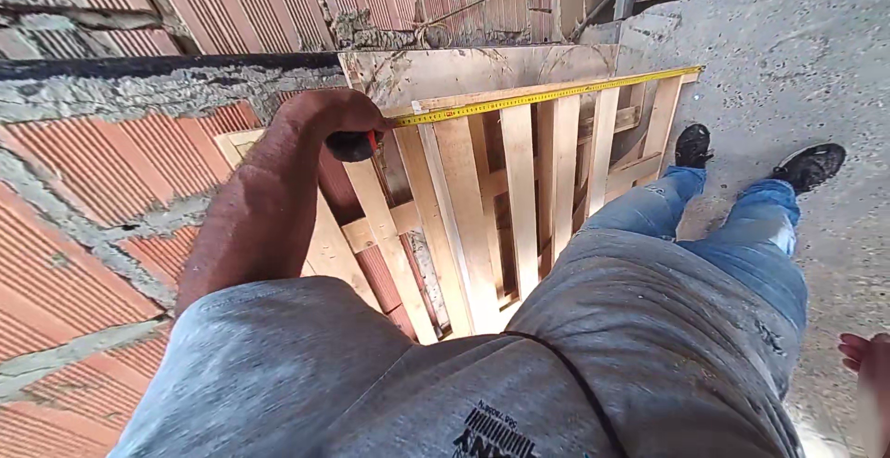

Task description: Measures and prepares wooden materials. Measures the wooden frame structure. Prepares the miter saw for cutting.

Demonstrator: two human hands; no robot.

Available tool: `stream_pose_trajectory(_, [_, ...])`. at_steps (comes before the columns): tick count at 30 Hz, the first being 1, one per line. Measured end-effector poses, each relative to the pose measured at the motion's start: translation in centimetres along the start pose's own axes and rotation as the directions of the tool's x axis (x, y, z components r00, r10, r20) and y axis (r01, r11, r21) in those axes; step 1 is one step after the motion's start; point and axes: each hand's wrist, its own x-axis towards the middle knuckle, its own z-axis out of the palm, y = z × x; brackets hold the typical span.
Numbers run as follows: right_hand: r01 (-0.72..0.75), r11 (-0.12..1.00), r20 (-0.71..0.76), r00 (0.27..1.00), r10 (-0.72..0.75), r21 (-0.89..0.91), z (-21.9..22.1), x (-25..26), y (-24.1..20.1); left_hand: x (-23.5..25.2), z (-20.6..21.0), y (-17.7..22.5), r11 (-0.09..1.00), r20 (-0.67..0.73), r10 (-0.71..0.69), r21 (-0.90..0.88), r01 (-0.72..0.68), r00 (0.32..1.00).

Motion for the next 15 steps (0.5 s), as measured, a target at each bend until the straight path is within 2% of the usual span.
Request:
stream_pose_trajectory(3, [-0.016, 0.999, -0.024, 1.000, 0.015, -0.035, -0.4, -0.5, 0.6, -0.8, 0.4, 0.1, 0.995, -0.050, 0.090, 0.057, -0.087, 0.995])
stream_pose_trajectory(5, [0.025, 0.996, -0.037, 0.999, -0.028, -0.084, -0.9, -1.0, 0.1, -2.2, 1.4, 0.2, 0.972, -0.101, 0.232, 0.072, -0.225, 0.968])
stream_pose_trajectory(7, [0.106, 0.985, -0.034, 0.993, -0.112, -0.139, -1.2, -2.2, -1.8, -4.8, 3.9, 1.1, 0.918, -0.107, 0.394, 0.079, -0.388, 0.913])
stream_pose_trajectory(10, [0.262, 0.943, -0.017, 0.963, -0.271, -0.205, -1.5, -3.8, -6.4, -7.9, 11.7, 4.0, 0.814, -0.060, 0.581, 0.059, -0.578, 0.812])
stream_pose_trajectory(12, [0.387, 0.869, 0.061, 0.920, -0.388, -0.308, -1.5, -4.0, -9.8, -8.9, 18.5, 6.3, 0.723, 0.005, 0.690, -0.010, -0.690, 0.723])
stream_pose_trajectory(13, [0.458, 0.808, 0.113, 0.886, -0.450, -0.370, -1.7, -4.0, -11.5, -9.3, 22.4, 7.5, 0.671, 0.021, 0.741, -0.074, -0.738, 0.671])
stream_pose_trajectory(15, [0.583, 0.621, 0.229, 0.799, -0.557, -0.524, -1.7, -4.4, -16.0, -10.3, 30.3, 10.2, 0.593, 0.033, 0.793, -0.270, -0.758, 0.609])
